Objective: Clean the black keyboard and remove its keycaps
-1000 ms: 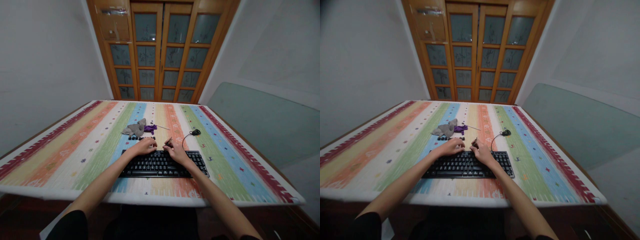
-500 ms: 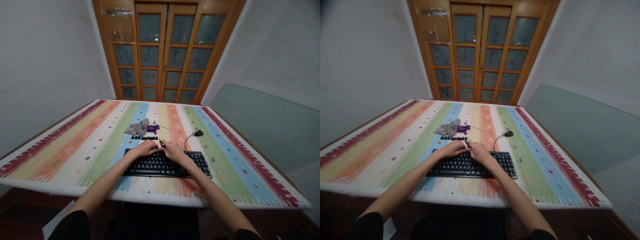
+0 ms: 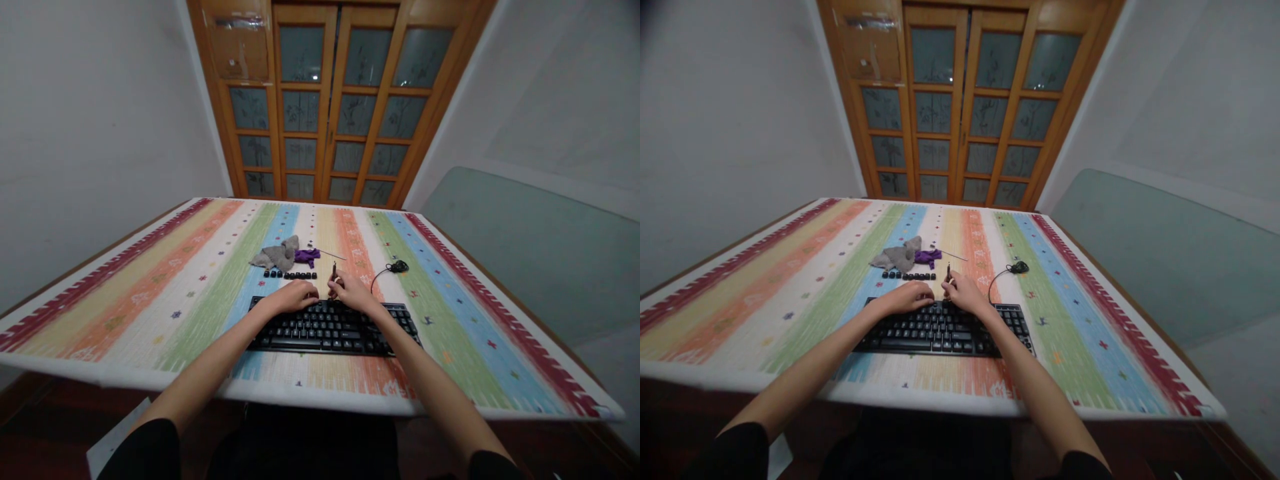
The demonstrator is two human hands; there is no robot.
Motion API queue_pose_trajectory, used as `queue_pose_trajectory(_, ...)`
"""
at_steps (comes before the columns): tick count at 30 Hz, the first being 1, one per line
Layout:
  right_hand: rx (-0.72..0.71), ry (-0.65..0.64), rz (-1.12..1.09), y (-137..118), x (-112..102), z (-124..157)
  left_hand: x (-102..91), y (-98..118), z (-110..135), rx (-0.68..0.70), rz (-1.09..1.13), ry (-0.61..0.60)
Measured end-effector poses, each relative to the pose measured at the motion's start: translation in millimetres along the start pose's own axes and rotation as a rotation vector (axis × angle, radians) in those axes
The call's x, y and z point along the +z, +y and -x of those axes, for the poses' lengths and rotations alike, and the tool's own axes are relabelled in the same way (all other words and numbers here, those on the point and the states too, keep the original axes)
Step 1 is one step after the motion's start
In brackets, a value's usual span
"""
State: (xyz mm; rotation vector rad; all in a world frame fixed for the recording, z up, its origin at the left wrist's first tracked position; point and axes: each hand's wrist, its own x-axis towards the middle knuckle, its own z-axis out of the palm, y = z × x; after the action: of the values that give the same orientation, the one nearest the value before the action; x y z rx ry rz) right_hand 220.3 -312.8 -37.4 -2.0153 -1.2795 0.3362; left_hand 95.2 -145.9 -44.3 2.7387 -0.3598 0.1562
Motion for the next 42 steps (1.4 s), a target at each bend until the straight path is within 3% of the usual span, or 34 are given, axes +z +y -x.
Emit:
queue_pose_trajectory(6,0.072,-0.085,-0.267,15,2,-11,-3.8,2,-1,-0.01,-0.024,-0.006)
queue_pose_trajectory(11,0.015,-0.094,-0.338,15,-5,-7,-8.1,9,-5,-0.022,0.006,0.059)
queue_pose_trajectory(20,-0.114,0.013,-0.182,6,-17,3,-3.0,15,-23,-0.039,0.122,0.081)
queue_pose_trajectory(31,-0.138,0.053,-0.171,14,-22,10,-5.4,16,-30,-0.034,0.037,0.04)
queue_pose_trajectory(38,-0.133,0.077,-0.168,18,-26,16,-5.7,1,-36,-0.06,-0.066,0.143)
queue_pose_trajectory(42,-0.14,0.084,-0.19,17,-28,23,-12.0,-11,-42,-0.038,-0.219,0.136)
